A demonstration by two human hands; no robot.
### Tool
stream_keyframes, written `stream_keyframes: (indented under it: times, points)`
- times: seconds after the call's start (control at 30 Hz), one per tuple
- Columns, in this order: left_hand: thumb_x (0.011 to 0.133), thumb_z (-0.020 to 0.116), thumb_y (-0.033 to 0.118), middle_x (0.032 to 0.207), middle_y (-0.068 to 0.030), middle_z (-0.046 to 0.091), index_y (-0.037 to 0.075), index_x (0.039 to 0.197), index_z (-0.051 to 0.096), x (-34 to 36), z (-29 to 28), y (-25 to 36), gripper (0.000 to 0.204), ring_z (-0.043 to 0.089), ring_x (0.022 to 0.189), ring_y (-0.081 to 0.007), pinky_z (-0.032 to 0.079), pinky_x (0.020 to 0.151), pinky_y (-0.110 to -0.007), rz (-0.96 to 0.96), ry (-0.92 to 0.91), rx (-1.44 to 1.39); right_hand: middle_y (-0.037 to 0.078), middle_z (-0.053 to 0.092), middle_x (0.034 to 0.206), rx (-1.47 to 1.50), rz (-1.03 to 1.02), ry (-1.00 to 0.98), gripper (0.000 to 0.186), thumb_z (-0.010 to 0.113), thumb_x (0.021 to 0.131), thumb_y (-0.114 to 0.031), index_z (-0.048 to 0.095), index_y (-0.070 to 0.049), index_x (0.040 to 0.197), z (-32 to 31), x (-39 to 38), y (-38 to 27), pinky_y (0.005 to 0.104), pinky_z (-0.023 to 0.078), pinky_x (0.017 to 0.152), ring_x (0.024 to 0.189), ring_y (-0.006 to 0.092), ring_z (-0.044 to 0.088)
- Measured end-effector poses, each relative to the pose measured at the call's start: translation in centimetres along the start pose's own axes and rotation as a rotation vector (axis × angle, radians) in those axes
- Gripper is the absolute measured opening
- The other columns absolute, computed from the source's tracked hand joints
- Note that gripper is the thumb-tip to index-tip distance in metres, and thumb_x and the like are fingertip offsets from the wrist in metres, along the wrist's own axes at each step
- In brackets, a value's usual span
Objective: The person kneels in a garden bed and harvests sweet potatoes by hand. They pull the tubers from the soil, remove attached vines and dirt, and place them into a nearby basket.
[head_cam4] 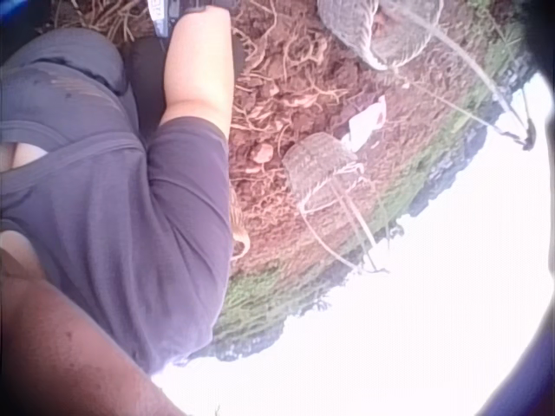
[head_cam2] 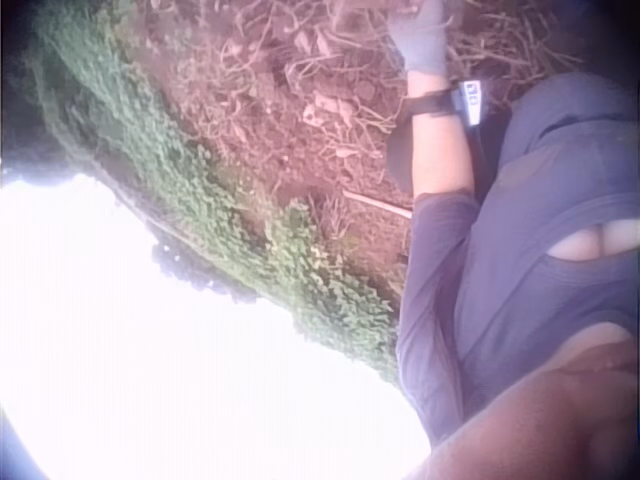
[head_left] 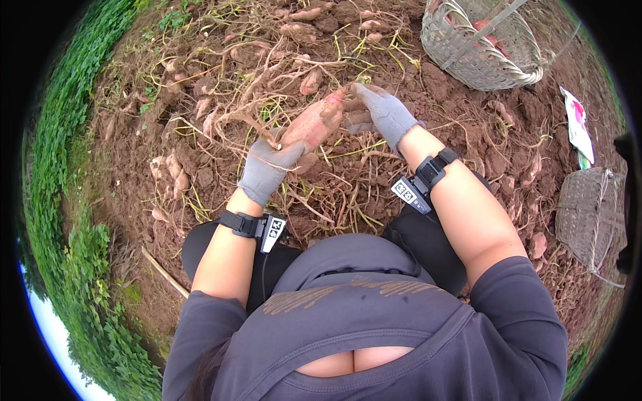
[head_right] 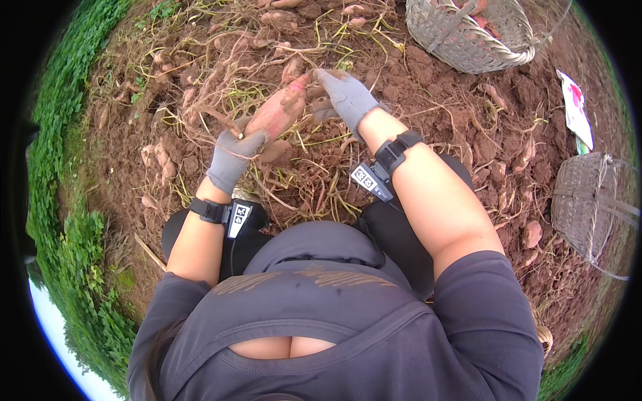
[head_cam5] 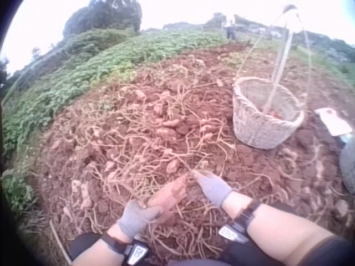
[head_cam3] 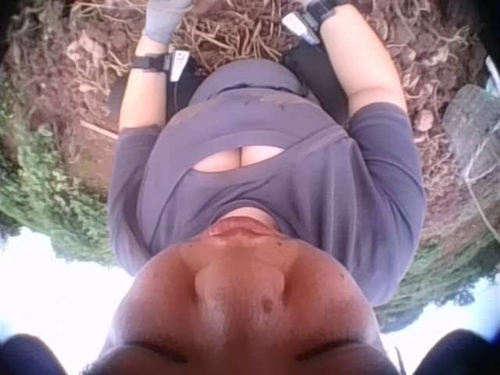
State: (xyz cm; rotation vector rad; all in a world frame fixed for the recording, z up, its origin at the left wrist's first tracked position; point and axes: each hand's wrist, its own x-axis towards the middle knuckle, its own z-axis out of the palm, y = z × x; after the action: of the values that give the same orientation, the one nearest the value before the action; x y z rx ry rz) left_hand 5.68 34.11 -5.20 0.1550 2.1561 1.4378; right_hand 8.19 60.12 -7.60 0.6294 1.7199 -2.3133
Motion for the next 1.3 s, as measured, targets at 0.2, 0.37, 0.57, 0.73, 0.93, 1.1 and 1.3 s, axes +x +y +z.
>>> stream_keyframes:
  times: [0.2,0.37,0.57,0.73,0.93,1.1,1.3]
  points:
    - [0.077,0.081,0.031,0.102,-0.0141,0.076,-0.008,0.122,0.067,-0.6,1.5,0.0,0.062,0.073,0.089,-0.0176,0.057,0.079,-0.03,0.106,0.121,0.218,0.016,0.073,0.109,-0.598,-0.047,-0.247,0.064,0.065,0.096,-0.051,0.057,-0.001,0.135,1.7,-0.8,1.2,0.0307,0.059,0.069,0.083,0.0189,0.074]
    - [0.087,0.071,0.023,0.114,-0.0125,0.072,-0.011,0.137,0.056,0.7,0.3,-1.2,0.062,0.069,0.1,-0.0173,0.055,0.088,-0.03,0.02,0.016,-0.011,0.011,0.072,0.11,-0.414,-0.157,-0.267,0.048,0.057,0.104,-0.037,0.055,0.0,0.136,1.0,-1.1,0.5,0.0288,0.059,0.07,0.078,0.0162,0.072]
    - [0.084,0.076,0.03,0.111,-0.0164,0.074,-0.012,0.135,0.057,0.4,1.0,-1.4,0.069,0.071,0.1,-0.0191,0.057,0.085,-0.032,0.098,0.061,0.202,0.016,0.073,0.103,-0.571,-0.057,-0.091,0.074,0.069,0.091,-0.059,0.059,0.001,0.133,2.4,-1.3,0.2,0.0343,0.059,0.073,0.085,0.0247,0.075]
    - [0.08,0.079,0.031,0.104,-0.0151,0.076,-0.007,0.123,0.066,0.3,2.5,-1.4,0.059,0.073,0.093,-0.0192,0.057,0.08,-0.033,0.034,0.087,0.398,0.028,0.071,0.112,-0.908,-0.159,-0.031,0.071,0.056,0.095,-0.06,0.061,0.002,0.13,2.4,-1.8,0.7,0.0464,0.053,0.093,0.106,0.0443,0.068]
    - [0.082,0.077,0.027,0.1,-0.0122,0.075,-0.006,0.121,0.068,0.5,2.4,-1.4,0.052,0.071,0.089,-0.0175,0.056,0.078,-0.032,0.076,0.1,0.067,0.022,0.072,0.112,-1.019,-0.396,0.217,0.046,0.046,0.104,-0.043,0.065,-0.009,0.128,1.9,-1.3,1.5,0.0481,0.055,0.089,0.102,0.0415,0.069]
    - [0.081,0.079,0.027,0.102,-0.0123,0.075,-0.005,0.122,0.067,0.2,2.5,-1.3,0.054,0.07,0.091,-0.0168,0.055,0.082,-0.031,0.108,0.143,0.153,0.025,0.071,0.115,-0.702,-0.176,0.029,0.058,0.052,0.101,-0.049,0.058,-0.001,0.134,1.5,-0.6,1.6,0.0471,0.055,0.091,0.106,0.0419,0.069]
    - [0.079,0.082,0.029,0.106,-0.0141,0.074,-0.007,0.127,0.063,0.6,3.9,-2.4,0.063,0.07,0.095,-0.0177,0.056,0.085,-0.031,0.154,0.17,0.409,0.033,0.067,0.12,-0.934,-0.207,0.111,0.078,0.056,0.098,-0.058,0.05,0.01,0.136,2.1,-0.8,2.4,0.0461,0.054,0.093,0.111,0.0448,0.067]
